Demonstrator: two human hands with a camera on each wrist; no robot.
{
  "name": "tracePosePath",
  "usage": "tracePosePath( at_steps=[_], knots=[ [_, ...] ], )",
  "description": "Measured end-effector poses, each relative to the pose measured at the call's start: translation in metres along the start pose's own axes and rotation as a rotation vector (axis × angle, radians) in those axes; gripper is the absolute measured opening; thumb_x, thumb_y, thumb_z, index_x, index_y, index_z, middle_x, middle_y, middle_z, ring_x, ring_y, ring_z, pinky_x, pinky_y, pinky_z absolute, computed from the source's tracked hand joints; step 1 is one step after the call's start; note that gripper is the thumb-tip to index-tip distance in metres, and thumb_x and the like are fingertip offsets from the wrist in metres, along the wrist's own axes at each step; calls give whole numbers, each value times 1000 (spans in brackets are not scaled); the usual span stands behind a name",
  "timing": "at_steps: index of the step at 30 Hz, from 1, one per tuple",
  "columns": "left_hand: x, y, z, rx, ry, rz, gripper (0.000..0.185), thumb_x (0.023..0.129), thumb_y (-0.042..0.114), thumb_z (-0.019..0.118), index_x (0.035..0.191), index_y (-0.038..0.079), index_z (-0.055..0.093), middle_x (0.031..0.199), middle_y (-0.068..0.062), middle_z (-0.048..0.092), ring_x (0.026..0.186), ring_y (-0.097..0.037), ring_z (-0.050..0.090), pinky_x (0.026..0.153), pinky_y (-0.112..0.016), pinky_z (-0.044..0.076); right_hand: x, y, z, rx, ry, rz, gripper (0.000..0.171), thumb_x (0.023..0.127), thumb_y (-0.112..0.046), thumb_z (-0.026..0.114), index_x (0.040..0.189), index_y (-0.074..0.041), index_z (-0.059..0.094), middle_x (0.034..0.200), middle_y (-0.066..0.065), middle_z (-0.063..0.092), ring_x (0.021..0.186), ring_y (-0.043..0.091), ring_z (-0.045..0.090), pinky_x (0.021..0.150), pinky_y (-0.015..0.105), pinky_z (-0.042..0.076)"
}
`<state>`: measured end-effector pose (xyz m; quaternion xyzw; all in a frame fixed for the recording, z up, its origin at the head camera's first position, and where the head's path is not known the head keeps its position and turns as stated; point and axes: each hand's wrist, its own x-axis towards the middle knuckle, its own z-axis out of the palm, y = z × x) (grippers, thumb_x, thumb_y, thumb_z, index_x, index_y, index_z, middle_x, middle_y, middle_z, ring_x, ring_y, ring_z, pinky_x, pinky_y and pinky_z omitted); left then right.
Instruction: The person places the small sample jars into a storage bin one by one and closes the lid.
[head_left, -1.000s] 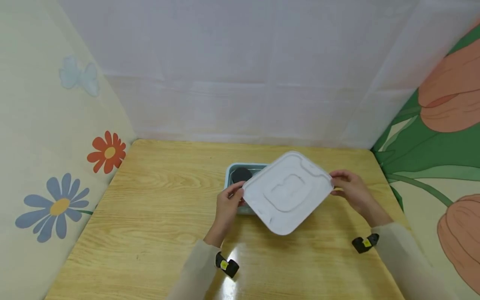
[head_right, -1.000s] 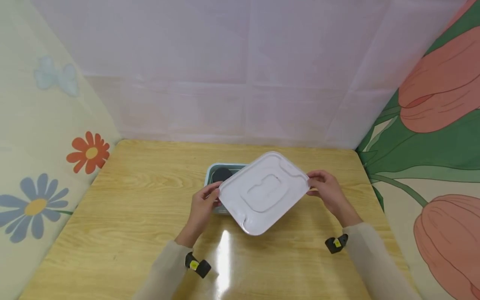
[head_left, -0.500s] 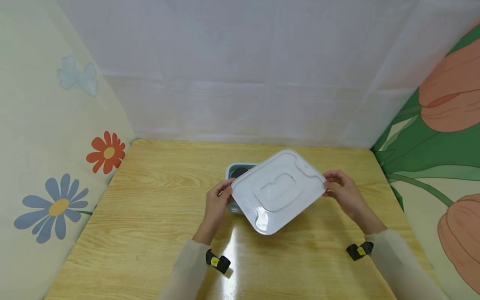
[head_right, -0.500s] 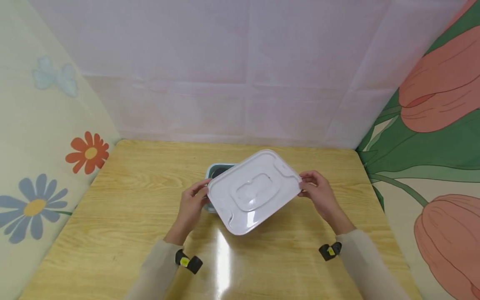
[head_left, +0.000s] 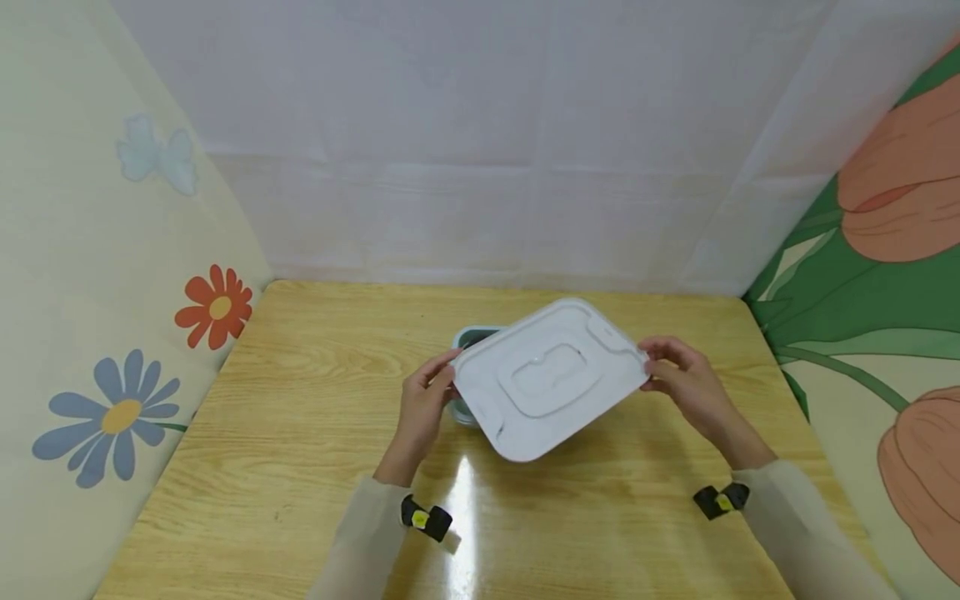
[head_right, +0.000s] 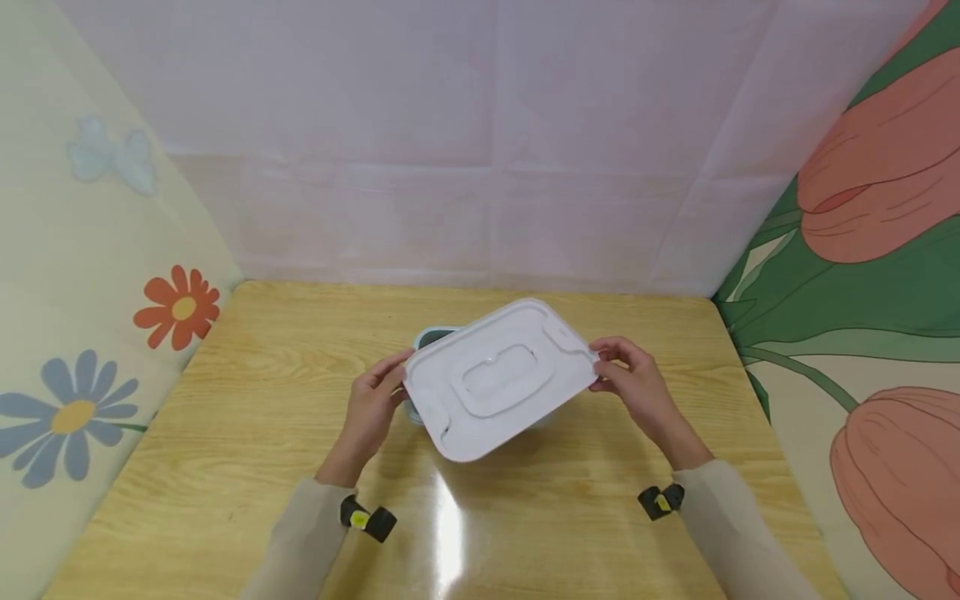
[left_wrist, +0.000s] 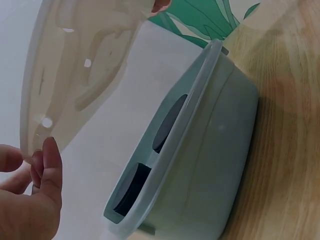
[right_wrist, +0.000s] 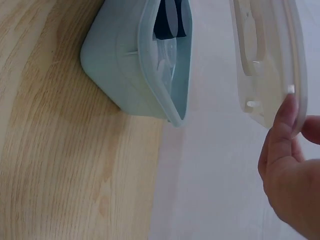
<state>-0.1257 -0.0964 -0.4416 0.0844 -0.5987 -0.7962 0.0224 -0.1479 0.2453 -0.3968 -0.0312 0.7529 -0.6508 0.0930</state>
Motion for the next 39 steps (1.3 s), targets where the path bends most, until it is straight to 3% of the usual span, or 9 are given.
tracePosePath(
  at_steps=[7, 16, 24, 30, 39],
  knots=[
    [0, 5, -3, -46, -20, 6, 34, 97, 1, 45, 126, -17, 50, 90, 7, 65, 72, -5, 56, 64, -17, 49, -2, -2, -3, 82, -84, -94, 19, 97, -8, 52, 116, -5, 56, 103, 0, 54, 84, 5, 60, 74, 20, 55],
    [2, 10, -8, -133, -95, 12, 39, 100, 3, 39, 130, -22, 39, 92, 7, 65, 80, -5, 56, 70, -17, 49, -2, -6, -6, 198, -259, -253, 28, 100, -2, 41, 126, 0, 52, 112, 0, 59, 95, 7, 62, 82, 22, 53],
    [1, 11, -10, -165, -123, -6, 39, 101, 0, 36, 134, -20, 34, 102, 7, 65, 85, -4, 58, 74, -17, 51, -1, -9, -8, 251, -272, -308, 30, 100, 2, 39, 127, 1, 53, 116, 0, 62, 96, 8, 62, 83, 21, 53],
    [3, 9, -11, -150, -114, -17, 38, 98, -8, 35, 135, -18, 37, 106, 5, 62, 87, -4, 58, 76, -17, 52, 1, -8, -8, 284, -263, -291, 31, 100, 2, 39, 125, -2, 56, 115, 0, 63, 95, 8, 63, 83, 21, 53],
    [4, 8, -16, -121, -162, -5, 41, 96, -10, 39, 136, -17, 36, 106, 6, 63, 88, -3, 61, 79, -18, 53, 2, -11, -7, 296, -266, -266, 29, 99, 2, 42, 123, -1, 56, 114, 0, 63, 96, 8, 63, 84, 21, 53]
  ],
)
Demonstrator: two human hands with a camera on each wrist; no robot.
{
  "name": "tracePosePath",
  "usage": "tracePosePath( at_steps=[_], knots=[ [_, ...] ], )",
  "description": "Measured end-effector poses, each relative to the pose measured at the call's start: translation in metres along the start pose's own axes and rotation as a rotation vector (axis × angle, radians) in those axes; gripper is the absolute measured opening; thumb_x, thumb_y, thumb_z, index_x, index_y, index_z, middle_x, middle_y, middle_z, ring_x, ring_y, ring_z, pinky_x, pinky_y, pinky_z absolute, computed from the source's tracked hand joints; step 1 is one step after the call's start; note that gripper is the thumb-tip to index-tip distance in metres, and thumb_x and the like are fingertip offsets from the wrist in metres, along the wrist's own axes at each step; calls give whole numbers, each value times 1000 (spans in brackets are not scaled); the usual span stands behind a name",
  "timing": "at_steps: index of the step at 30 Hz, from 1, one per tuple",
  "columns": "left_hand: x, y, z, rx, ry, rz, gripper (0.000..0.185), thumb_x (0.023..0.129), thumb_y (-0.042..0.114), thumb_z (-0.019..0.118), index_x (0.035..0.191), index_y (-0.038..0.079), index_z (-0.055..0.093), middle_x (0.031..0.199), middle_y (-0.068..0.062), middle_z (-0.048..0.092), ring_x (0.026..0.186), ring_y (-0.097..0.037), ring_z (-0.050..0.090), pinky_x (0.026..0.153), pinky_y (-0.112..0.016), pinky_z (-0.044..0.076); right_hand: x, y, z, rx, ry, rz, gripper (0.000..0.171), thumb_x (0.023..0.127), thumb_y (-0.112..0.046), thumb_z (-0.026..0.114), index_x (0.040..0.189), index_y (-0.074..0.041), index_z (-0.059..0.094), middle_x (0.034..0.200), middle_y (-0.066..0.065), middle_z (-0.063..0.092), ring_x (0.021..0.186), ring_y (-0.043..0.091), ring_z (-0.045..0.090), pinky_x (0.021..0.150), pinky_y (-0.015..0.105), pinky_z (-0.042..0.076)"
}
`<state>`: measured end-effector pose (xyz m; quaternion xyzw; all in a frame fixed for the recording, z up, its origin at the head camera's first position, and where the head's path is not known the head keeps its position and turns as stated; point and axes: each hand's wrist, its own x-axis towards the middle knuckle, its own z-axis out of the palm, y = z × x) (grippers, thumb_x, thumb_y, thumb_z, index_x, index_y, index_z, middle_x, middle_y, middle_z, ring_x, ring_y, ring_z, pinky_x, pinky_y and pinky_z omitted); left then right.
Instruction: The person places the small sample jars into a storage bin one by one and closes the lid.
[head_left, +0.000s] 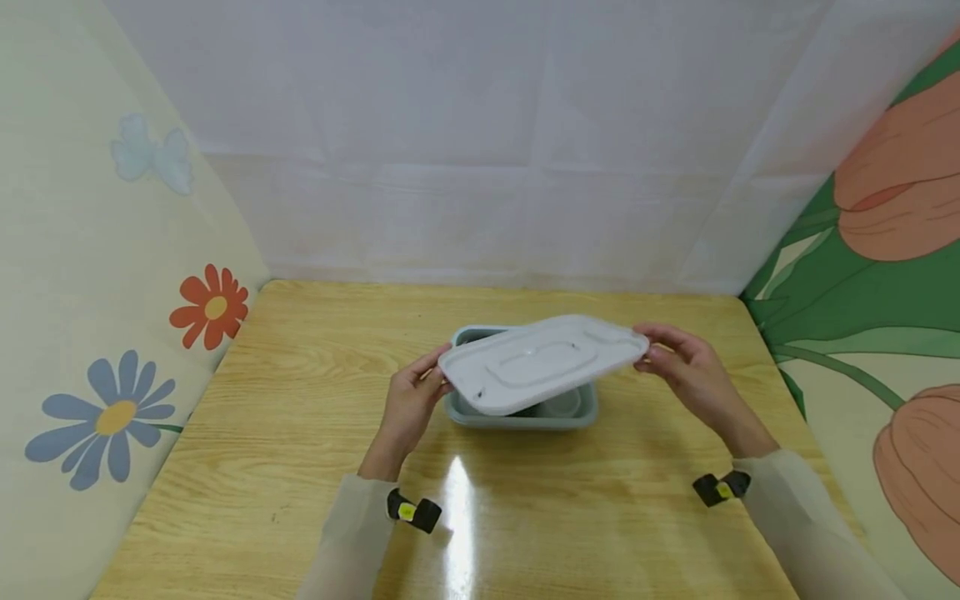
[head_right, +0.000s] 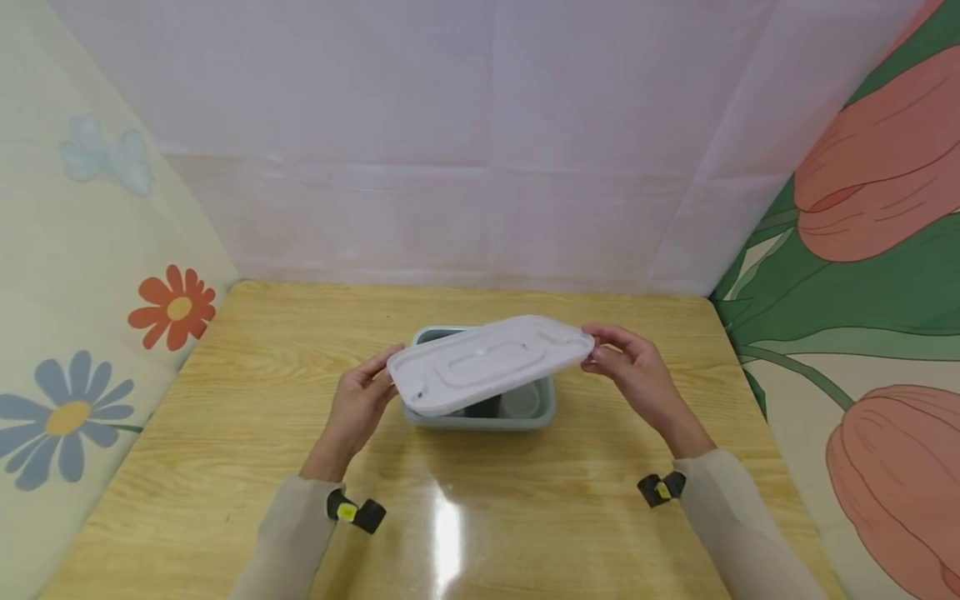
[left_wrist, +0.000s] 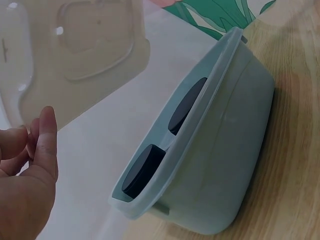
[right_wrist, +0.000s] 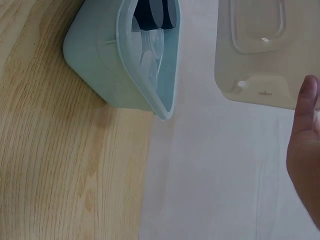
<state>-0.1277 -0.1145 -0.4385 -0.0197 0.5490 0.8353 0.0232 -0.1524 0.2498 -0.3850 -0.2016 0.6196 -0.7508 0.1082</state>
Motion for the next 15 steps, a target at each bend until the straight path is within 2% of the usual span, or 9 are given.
tracePosePath(
  at_steps=[3, 9, 15],
  knots=[
    [0, 0, -1, 36, -5, 4, 40, 97, -8, 39, 136, -16, 39, 104, 4, 63, 85, -5, 60, 79, -20, 54, 1, 1, 0, 3, 12, 4, 27, 99, 1, 43, 122, -1, 56, 114, 0, 63, 95, 8, 64, 83, 21, 53],
    [2, -1, 0, 80, 17, 1, 38, 97, -8, 42, 133, -17, 41, 87, 3, 61, 79, -7, 57, 76, -22, 55, 5, 3, -1, 8, 67, 10, 25, 98, 1, 45, 119, 0, 59, 108, -1, 64, 89, 8, 66, 81, 21, 54],
    [4, -5, -1, 171, 70, 9, 33, 96, -4, 46, 127, -17, 49, 82, -1, 58, 78, -9, 58, 75, -23, 56, 9, 1, 2, 22, 119, 21, 24, 97, -2, 48, 113, -8, 65, 98, -1, 66, 85, 9, 66, 78, 21, 55]
  ],
)
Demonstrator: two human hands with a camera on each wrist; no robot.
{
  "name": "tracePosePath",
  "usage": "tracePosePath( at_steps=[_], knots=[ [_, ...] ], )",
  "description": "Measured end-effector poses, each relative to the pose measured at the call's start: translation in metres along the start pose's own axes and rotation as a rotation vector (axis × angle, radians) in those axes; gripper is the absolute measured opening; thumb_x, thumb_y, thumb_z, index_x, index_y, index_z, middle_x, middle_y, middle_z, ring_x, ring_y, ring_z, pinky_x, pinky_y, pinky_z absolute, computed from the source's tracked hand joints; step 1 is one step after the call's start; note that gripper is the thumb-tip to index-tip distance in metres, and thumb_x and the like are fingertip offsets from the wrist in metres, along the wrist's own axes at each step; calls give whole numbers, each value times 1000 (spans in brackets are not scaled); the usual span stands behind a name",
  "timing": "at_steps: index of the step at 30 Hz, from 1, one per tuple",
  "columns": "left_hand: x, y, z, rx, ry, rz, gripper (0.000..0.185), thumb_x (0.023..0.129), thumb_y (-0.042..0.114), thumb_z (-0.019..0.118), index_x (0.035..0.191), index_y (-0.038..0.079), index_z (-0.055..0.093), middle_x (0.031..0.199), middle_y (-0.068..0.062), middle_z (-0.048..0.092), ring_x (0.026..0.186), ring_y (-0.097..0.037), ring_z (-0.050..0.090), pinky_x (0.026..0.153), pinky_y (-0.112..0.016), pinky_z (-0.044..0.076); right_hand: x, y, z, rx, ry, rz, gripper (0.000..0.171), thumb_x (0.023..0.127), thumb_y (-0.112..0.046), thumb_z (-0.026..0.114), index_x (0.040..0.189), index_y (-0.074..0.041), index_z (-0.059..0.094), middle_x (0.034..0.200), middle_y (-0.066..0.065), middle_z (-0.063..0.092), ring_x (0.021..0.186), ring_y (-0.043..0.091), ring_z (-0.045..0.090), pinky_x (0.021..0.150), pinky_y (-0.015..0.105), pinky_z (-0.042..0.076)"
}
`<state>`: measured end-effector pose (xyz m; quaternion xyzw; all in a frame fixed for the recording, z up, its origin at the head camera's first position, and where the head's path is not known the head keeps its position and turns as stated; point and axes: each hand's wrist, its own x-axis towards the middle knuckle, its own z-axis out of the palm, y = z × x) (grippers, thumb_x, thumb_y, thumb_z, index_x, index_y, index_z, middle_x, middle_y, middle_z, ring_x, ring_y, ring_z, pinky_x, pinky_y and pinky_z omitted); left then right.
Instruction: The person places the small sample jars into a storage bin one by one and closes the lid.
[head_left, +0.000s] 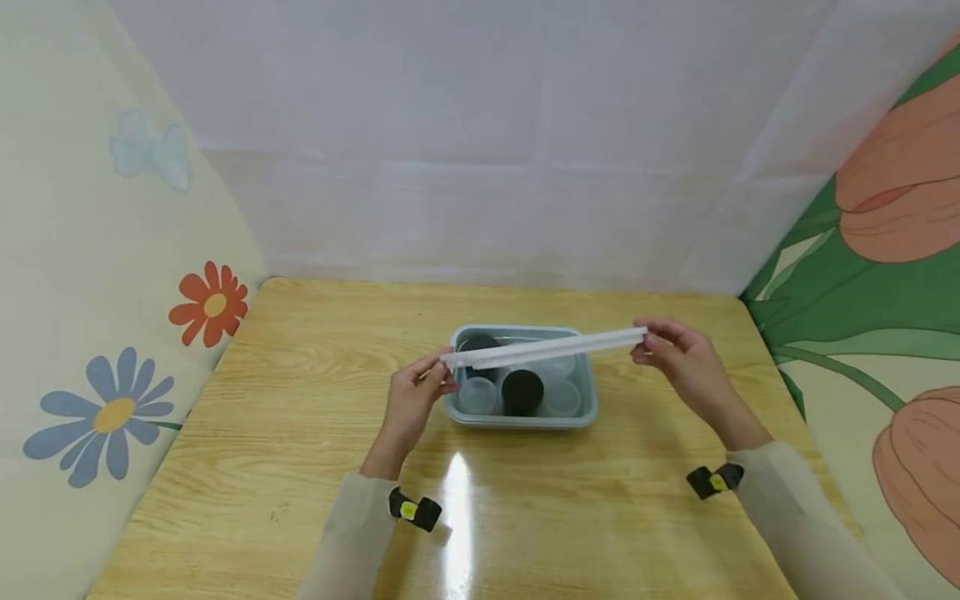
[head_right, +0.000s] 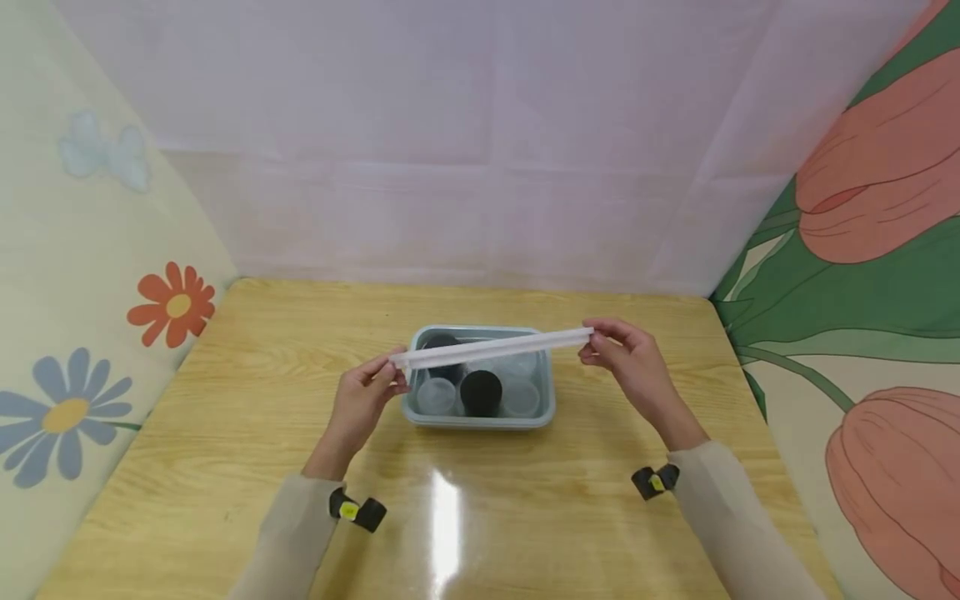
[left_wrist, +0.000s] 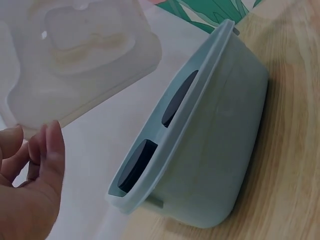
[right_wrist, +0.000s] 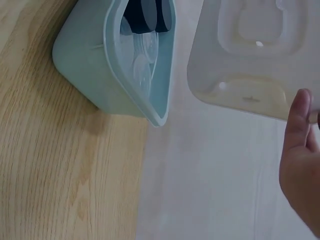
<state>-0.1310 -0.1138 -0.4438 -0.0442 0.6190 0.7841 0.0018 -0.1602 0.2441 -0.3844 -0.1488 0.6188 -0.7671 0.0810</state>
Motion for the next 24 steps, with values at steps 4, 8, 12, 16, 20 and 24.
tracePosePath(
  at_steps=[4, 8, 12, 16, 20, 24],
  knots=[
    [0, -4, -2, 66, 30, 7, 30, 96, -2, 50, 122, -15, 55, 82, 1, 61, 78, -8, 62, 75, -23, 56, 4, 0, 4, -1, 69, 26, 21, 97, -6, 51, 107, -15, 68, 94, -1, 65, 81, 8, 66, 76, 19, 55],
    [0, -8, -4, 90, 34, 25, 27, 94, 0, 53, 116, -15, 59, 84, 4, 65, 80, -6, 64, 76, -23, 56, 9, 1, 6, -46, 158, 60, 16, 96, -10, 54, 101, -18, 67, 89, -2, 64, 75, 6, 64, 73, 18, 54],
    [-1, -10, -4, 107, 31, 53, 26, 94, 3, 56, 110, -15, 62, 83, 7, 70, 80, -7, 66, 76, -24, 56, 13, 1, 7, -142, 217, 51, 13, 95, -13, 56, 98, -19, 68, 86, -5, 65, 74, 5, 62, 70, 18, 54],
    [-2, -12, -3, 107, 39, 46, 26, 94, 7, 58, 106, -16, 64, 80, 4, 72, 77, -8, 68, 74, -24, 56, 17, 2, 8, -284, 261, 45, 10, 94, -18, 58, 99, -20, 67, 91, -10, 65, 82, 4, 62, 73, 16, 54],
    [-4, -14, -1, 98, 44, 20, 25, 93, 5, 58, 106, -15, 65, 77, 4, 73, 75, -8, 68, 72, -24, 56, 20, 4, 7, -353, 300, 60, 11, 94, -22, 58, 101, -19, 66, 96, -14, 65, 88, 1, 62, 77, 15, 53],
    [-5, -15, -1, 111, 41, 25, 24, 93, 4, 59, 108, -13, 65, 77, 3, 73, 73, -8, 69, 68, -24, 56, 22, 7, 5, -319, 321, 67, 10, 94, -19, 59, 100, -17, 66, 95, -12, 66, 86, 1, 63, 77, 15, 53]
  ],
)
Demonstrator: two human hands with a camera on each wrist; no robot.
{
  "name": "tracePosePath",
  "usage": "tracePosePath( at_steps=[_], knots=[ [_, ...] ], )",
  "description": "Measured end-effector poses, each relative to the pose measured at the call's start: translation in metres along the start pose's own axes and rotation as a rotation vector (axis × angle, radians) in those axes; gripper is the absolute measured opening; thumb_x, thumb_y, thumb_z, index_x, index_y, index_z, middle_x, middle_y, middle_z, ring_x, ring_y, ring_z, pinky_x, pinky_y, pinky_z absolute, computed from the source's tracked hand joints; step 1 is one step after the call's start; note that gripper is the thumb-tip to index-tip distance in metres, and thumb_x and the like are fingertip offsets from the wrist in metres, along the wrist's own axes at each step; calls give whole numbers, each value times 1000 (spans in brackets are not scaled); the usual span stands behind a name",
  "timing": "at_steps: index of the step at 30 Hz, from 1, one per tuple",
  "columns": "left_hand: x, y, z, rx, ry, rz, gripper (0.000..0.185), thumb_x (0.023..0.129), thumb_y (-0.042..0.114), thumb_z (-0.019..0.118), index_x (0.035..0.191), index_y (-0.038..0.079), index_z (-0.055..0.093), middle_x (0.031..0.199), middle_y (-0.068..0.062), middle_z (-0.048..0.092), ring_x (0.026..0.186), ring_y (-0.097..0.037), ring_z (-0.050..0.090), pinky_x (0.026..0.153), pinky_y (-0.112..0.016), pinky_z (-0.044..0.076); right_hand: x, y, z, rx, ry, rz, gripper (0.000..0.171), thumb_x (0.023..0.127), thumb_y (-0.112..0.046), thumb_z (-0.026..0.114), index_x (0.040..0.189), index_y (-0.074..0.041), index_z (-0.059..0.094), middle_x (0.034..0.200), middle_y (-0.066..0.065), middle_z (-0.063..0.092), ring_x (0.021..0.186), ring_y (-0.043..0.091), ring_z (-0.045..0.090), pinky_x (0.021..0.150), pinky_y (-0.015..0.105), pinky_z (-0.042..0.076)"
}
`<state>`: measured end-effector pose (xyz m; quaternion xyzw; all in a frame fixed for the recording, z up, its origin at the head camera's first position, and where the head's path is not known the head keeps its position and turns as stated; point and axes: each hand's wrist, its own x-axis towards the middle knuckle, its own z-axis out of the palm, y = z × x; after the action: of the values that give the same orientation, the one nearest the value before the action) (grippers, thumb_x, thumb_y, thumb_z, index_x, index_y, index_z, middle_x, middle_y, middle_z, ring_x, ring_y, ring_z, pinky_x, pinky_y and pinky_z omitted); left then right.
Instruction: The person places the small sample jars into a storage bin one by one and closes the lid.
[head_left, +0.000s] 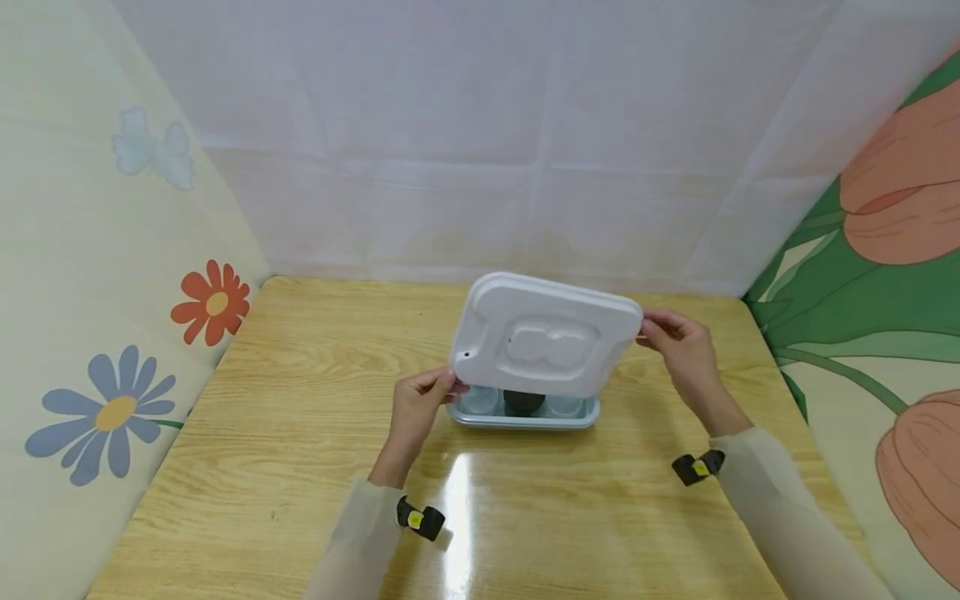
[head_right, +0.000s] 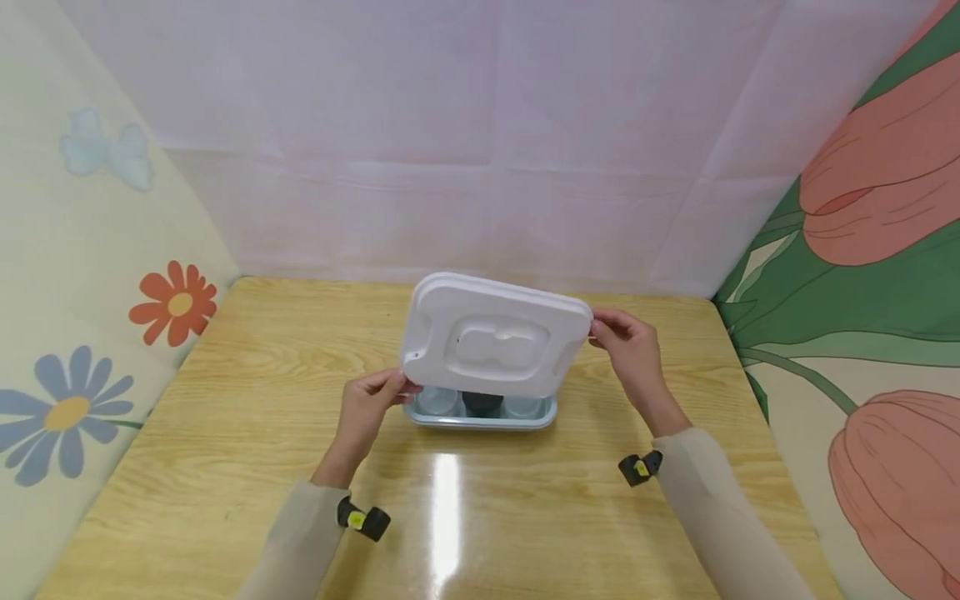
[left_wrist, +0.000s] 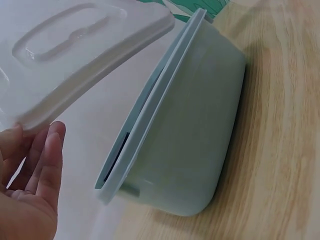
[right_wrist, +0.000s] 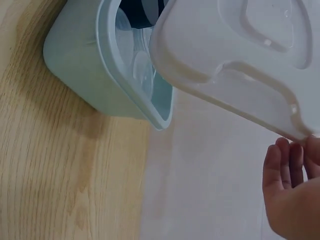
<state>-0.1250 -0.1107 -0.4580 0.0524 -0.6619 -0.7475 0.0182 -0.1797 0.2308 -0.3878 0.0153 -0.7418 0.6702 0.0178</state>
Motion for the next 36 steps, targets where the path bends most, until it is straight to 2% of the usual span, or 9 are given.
tracePosePath(
  at_steps=[6, 8, 11, 15, 20, 26, 32, 34, 36],
  knots=[
    [0, 0, -1, 48, -2, 10, 25, 91, 4, 61, 114, -7, 65, 86, -14, 73, 69, -9, 69, 62, -26, 57, 3, 6, 1, 61, 15, -3, 12, 93, -9, 60, 96, -18, 68, 93, -11, 67, 84, 2, 65, 75, 17, 54],
    [0, -1, -1, 62, 7, 4, 26, 91, 2, 60, 116, -6, 64, 88, -19, 72, 67, -9, 69, 60, -25, 56, 4, 9, 2, 44, 18, 7, 12, 93, -8, 60, 98, -16, 68, 93, -11, 66, 84, 2, 64, 76, 17, 54],
    [0, -3, -1, 76, 25, 0, 26, 90, 1, 61, 115, -7, 63, 87, -23, 71, 66, -10, 69, 57, -24, 55, 7, 13, 4, 1, 19, 30, 15, 94, -8, 58, 107, -7, 65, 95, -12, 65, 86, 1, 64, 77, 16, 54],
    [-2, -6, -1, 94, 30, 9, 23, 90, 0, 61, 111, -9, 64, 86, -25, 71, 65, -11, 69, 55, -24, 55, 10, 19, 7, -55, 11, 55, 30, 95, -10, 56, 120, 6, 58, 97, -14, 63, 88, 0, 63, 78, 15, 53],
    [-5, -8, 1, 125, 21, 18, 21, 90, 0, 61, 107, -12, 64, 86, -26, 70, 64, -11, 68, 56, -24, 55, 17, 24, 8, -66, 0, 72, 38, 96, -10, 54, 127, 12, 51, 96, -16, 62, 90, -2, 62, 79, 15, 52],
    [-8, -9, 1, 192, 40, -7, 17, 90, 3, 61, 102, -9, 66, 86, -24, 70, 64, -12, 68, 56, -24, 55, 26, 29, 11, -105, -16, 118, 37, 97, -9, 53, 129, 9, 52, 96, -18, 60, 91, -3, 60, 80, 14, 52],
    [-11, -9, 3, 213, 87, -15, 18, 88, 1, 64, 102, -10, 67, 81, -24, 70, 60, -15, 66, 58, -37, 57, 33, 35, 14, -90, -48, 128, 37, 97, -8, 52, 129, 11, 51, 94, -18, 61, 88, -3, 60, 81, 15, 52],
    [-12, -9, 4, 194, 94, -25, 21, 87, -1, 64, 106, -11, 65, 80, -24, 69, 60, -16, 66, 58, -39, 57, 34, 37, 15, -93, -62, 139, 38, 98, -11, 52, 129, 11, 50, 97, -15, 61, 88, -3, 60, 81, 15, 52],
    [-13, -9, 4, 181, 99, -34, 25, 87, -2, 64, 110, -10, 63, 79, -24, 69, 59, -16, 66, 59, -38, 58, 36, 38, 16, -115, -75, 159, 41, 98, -15, 52, 131, 10, 50, 105, -5, 62, 89, -2, 59, 82, 15, 51]
  ],
)
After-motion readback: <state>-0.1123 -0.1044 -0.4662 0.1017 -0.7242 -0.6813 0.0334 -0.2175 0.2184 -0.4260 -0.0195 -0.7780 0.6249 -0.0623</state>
